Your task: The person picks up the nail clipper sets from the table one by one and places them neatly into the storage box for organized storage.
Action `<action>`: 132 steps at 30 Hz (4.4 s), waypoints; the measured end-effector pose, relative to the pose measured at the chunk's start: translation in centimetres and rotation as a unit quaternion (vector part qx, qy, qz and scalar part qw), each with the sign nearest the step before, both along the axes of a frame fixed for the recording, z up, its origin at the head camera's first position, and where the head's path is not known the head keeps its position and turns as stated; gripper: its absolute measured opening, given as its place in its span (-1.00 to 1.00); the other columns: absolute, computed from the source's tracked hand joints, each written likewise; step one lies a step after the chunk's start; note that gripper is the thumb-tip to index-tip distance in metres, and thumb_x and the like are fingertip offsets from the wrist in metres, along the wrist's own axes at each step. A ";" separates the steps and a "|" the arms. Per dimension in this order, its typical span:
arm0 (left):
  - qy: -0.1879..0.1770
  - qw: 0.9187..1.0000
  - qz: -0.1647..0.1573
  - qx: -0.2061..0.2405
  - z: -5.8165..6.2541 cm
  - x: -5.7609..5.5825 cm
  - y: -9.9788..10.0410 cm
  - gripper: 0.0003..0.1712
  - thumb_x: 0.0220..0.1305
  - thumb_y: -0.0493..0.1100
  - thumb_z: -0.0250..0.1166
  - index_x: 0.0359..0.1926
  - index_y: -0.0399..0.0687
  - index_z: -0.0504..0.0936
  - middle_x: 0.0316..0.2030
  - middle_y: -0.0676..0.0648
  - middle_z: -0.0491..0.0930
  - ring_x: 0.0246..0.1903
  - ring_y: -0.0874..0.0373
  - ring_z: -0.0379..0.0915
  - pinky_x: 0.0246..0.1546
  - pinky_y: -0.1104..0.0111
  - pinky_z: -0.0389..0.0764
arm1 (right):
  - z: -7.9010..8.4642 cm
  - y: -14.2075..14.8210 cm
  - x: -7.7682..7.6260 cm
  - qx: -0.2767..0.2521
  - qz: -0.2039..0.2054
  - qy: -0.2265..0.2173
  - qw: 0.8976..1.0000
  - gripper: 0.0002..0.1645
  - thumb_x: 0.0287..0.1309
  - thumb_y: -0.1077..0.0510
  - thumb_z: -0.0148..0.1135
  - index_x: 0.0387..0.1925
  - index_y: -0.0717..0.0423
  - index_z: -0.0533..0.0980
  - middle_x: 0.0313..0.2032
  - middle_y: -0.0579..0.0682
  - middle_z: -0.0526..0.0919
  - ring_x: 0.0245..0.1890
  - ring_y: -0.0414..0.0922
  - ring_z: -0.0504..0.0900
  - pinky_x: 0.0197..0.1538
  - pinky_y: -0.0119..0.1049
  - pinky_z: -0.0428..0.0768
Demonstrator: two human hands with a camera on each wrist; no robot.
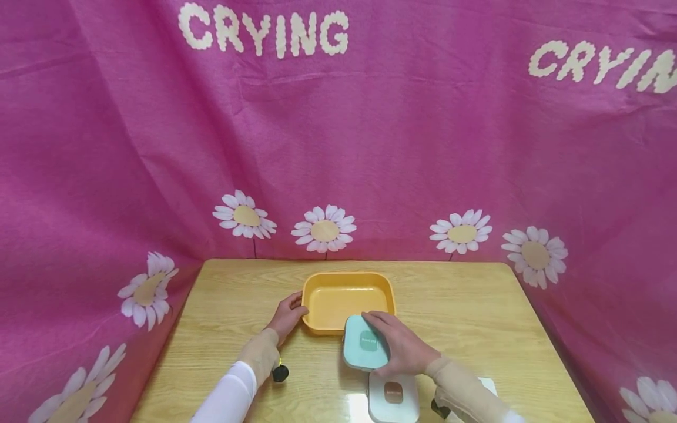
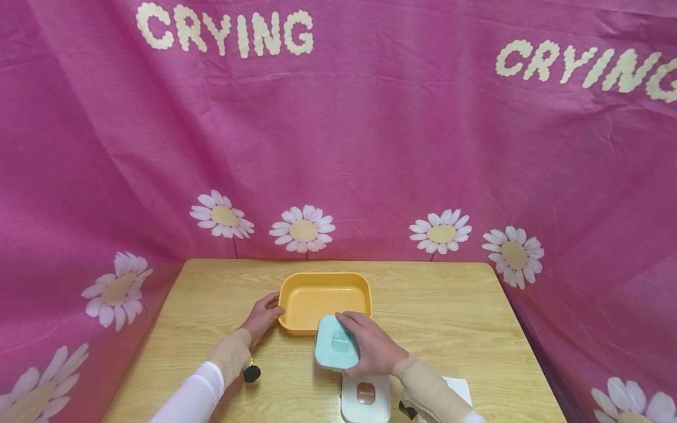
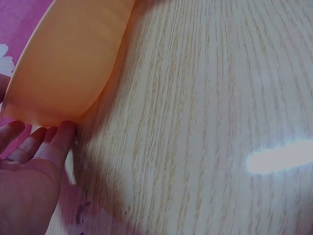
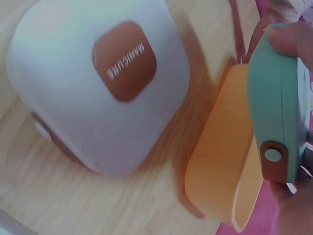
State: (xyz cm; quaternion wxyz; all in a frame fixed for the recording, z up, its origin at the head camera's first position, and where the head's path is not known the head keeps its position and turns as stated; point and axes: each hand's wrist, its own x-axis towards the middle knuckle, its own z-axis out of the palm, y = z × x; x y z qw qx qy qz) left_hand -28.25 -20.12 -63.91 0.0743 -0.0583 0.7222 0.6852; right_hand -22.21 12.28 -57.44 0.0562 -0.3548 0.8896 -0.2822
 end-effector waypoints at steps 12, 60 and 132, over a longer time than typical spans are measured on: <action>0.003 1.000 0.011 -0.004 -0.4 0.3 -0.2 -0.32 0.25 -0.41 0.20 0.41 -0.49 0.39 0.22 -0.47 0.56 0.14 -0.09 0.55 -0.01 0.41 0.62 | 1.0 0.4 -3.4 0.007 0.001 0.009 1.000 0.40 -0.33 -0.03 0.76 0.57 0.17 0.24 0.44 0.15 0.38 0.35 0.10 0.42 0.33 0.15 0.53; 0.004 1.000 0.012 -0.003 -0.9 0.2 0.1 -0.32 0.31 -0.38 0.16 0.44 -0.50 0.35 0.30 -0.48 0.51 0.24 -0.16 0.51 0.02 0.40 0.61 | -1.3 -1.3 -12.2 0.101 0.029 0.019 0.994 0.38 -0.33 -0.01 0.79 0.50 0.36 0.26 0.37 0.35 0.41 0.36 0.26 0.42 0.40 0.11 0.47; 0.007 1.000 0.016 0.001 -1.0 0.6 0.3 -0.39 0.36 -0.37 0.18 0.39 -0.55 0.40 0.26 -0.50 0.53 0.22 -0.23 0.54 0.03 0.36 0.61 | 1.4 -1.3 -9.6 0.077 0.009 0.005 0.997 0.26 -0.14 0.13 0.74 0.52 0.39 0.23 0.45 0.42 0.32 0.44 0.35 0.32 0.45 0.21 0.36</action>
